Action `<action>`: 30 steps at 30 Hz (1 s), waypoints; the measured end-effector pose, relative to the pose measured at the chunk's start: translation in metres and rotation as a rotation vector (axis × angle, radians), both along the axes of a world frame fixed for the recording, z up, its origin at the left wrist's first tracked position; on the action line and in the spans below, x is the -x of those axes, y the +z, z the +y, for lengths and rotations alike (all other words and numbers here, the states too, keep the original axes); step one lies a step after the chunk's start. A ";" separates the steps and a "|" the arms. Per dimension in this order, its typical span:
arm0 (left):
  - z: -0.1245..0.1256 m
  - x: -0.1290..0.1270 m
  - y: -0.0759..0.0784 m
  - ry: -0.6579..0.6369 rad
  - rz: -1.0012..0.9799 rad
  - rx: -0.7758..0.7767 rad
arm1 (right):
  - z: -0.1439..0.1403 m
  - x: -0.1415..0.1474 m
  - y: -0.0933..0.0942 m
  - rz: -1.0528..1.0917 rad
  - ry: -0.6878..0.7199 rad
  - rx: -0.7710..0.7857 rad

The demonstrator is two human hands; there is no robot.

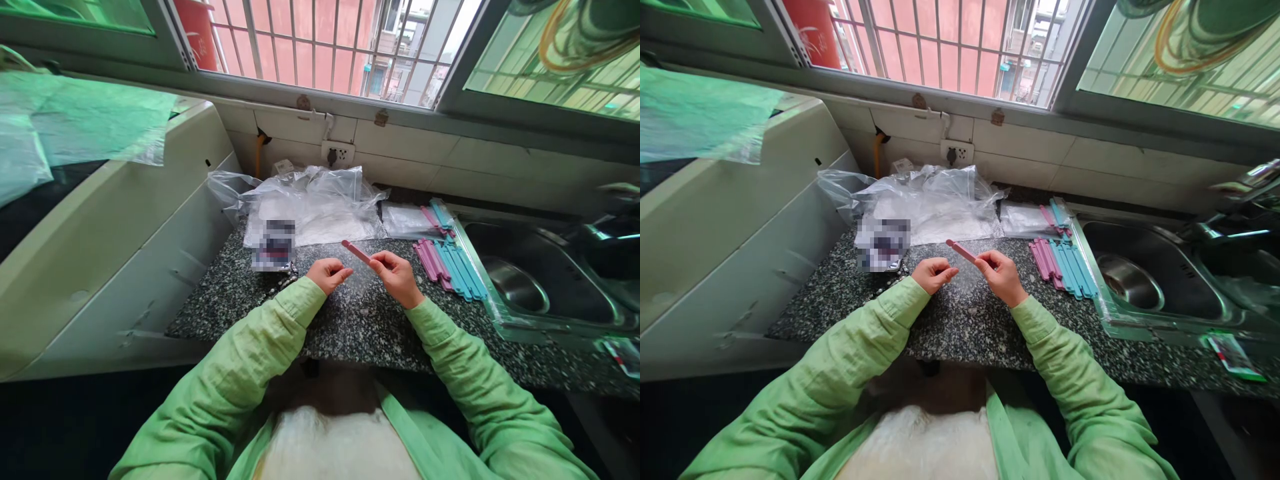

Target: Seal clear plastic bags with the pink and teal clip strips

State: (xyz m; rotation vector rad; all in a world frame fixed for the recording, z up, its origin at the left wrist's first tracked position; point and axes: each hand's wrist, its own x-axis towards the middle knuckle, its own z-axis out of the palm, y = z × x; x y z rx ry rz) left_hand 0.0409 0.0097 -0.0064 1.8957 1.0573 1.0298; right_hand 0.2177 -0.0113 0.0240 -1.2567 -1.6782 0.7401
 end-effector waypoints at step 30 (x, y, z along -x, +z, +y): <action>-0.002 0.006 0.013 -0.033 -0.339 0.375 | 0.000 0.001 0.001 0.051 0.114 0.207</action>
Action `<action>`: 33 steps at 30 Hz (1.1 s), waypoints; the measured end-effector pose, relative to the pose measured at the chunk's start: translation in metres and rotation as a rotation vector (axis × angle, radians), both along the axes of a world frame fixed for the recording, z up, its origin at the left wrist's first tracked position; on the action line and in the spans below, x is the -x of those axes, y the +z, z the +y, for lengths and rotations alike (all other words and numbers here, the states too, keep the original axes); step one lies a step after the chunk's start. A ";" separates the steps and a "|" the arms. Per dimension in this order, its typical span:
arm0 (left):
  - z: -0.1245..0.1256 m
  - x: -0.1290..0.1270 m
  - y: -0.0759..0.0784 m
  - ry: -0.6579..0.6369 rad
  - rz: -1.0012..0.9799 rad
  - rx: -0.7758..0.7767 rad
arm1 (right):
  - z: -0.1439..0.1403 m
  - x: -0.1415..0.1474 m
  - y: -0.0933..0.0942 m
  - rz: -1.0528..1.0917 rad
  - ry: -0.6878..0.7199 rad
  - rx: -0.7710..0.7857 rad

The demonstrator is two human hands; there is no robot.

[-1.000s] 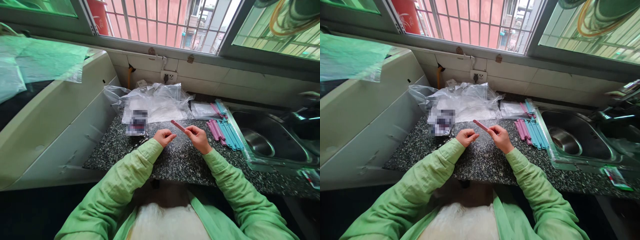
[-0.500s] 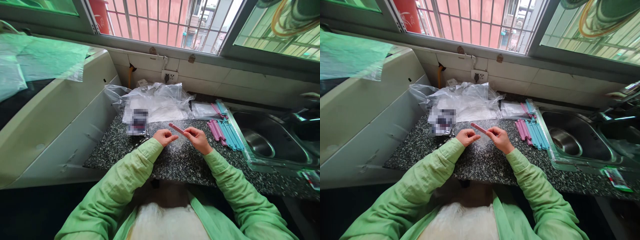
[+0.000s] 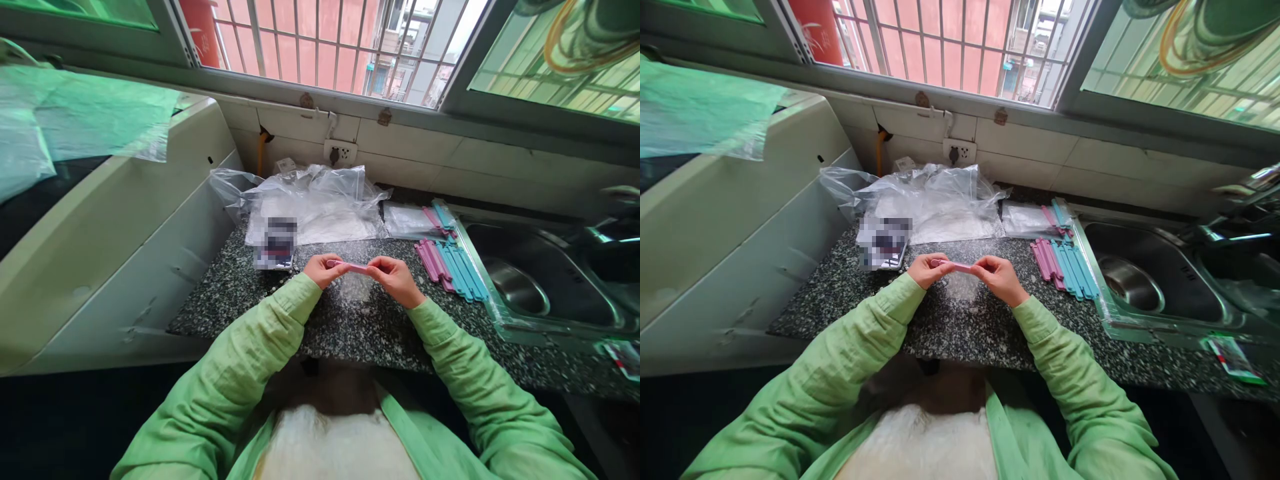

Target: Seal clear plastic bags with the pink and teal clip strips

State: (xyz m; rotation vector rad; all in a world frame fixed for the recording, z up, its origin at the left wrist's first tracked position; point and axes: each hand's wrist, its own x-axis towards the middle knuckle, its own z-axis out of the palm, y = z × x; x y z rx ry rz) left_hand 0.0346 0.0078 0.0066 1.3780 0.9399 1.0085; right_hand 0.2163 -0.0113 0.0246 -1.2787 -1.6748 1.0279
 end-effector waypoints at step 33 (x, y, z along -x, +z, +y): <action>0.008 0.004 -0.005 0.327 -0.164 -0.030 | 0.002 0.004 -0.009 -0.008 0.033 0.013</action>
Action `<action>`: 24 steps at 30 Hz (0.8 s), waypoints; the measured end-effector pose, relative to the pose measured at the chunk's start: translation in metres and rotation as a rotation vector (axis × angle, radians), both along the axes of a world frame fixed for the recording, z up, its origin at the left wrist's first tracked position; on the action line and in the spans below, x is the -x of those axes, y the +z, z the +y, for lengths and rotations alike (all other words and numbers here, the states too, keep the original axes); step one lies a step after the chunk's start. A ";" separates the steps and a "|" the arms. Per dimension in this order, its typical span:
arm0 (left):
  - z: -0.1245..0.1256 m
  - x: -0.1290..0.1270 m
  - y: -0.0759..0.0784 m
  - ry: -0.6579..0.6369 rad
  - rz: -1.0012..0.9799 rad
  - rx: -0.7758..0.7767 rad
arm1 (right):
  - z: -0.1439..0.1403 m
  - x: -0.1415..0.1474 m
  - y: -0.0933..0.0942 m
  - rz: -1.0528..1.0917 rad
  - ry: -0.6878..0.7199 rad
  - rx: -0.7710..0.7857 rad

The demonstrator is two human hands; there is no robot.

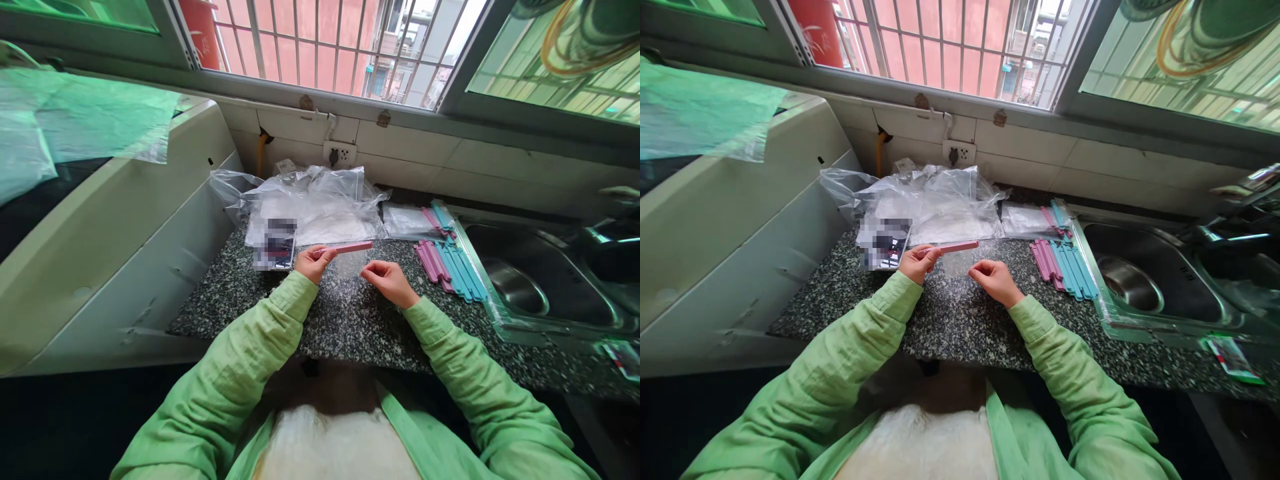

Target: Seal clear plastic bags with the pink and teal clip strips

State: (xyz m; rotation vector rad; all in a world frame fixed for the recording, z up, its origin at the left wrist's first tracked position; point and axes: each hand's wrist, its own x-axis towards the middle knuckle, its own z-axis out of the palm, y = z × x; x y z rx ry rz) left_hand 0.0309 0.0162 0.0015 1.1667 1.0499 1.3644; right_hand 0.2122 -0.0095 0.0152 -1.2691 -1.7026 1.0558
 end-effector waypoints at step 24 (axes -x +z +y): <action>-0.009 -0.005 0.009 -0.159 0.228 -0.058 | 0.006 -0.011 -0.001 -0.116 -0.090 -0.264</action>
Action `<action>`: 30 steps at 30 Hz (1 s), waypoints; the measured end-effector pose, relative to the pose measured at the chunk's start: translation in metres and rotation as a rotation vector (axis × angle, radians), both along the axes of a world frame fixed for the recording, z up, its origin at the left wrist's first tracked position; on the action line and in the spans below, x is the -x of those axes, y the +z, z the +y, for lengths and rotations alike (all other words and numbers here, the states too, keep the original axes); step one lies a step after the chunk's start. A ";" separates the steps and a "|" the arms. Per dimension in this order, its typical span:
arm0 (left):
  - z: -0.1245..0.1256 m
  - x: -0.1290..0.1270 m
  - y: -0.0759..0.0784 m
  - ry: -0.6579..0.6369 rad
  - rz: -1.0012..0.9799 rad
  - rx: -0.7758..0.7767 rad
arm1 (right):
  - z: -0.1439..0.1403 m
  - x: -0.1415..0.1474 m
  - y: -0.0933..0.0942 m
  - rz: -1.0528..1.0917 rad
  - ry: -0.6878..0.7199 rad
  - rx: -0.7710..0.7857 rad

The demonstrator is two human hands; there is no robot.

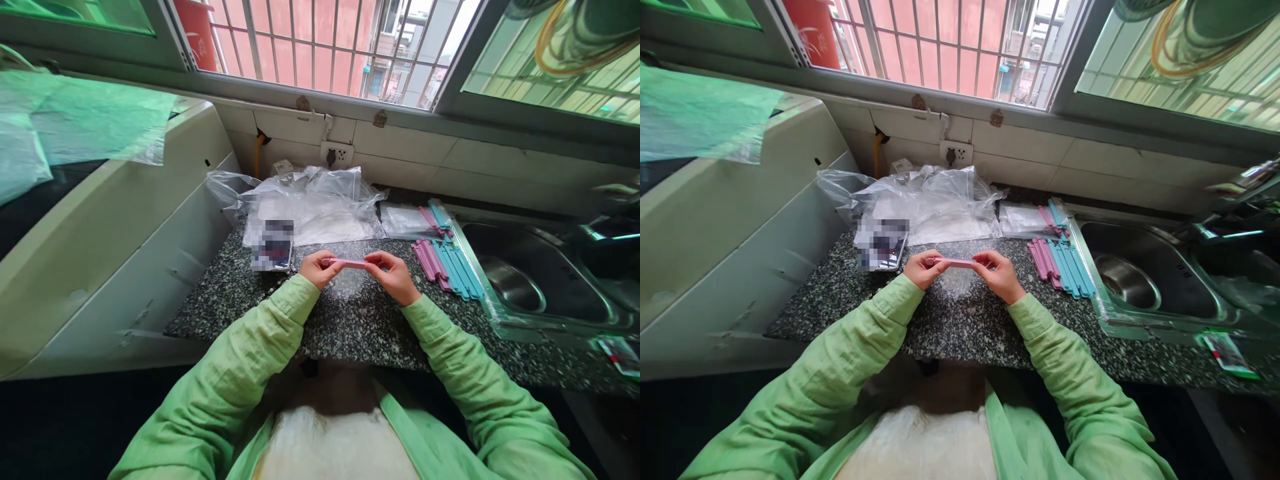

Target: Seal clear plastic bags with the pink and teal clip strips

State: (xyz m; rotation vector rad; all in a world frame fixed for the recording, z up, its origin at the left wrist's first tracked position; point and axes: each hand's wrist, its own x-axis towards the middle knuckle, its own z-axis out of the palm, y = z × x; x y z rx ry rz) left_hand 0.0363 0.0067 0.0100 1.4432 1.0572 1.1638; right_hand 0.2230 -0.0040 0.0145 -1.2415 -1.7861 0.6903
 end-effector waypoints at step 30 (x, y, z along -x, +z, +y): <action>0.109 -0.169 0.009 0.014 0.343 0.033 | 0.077 -0.118 0.039 -0.968 -0.567 -0.085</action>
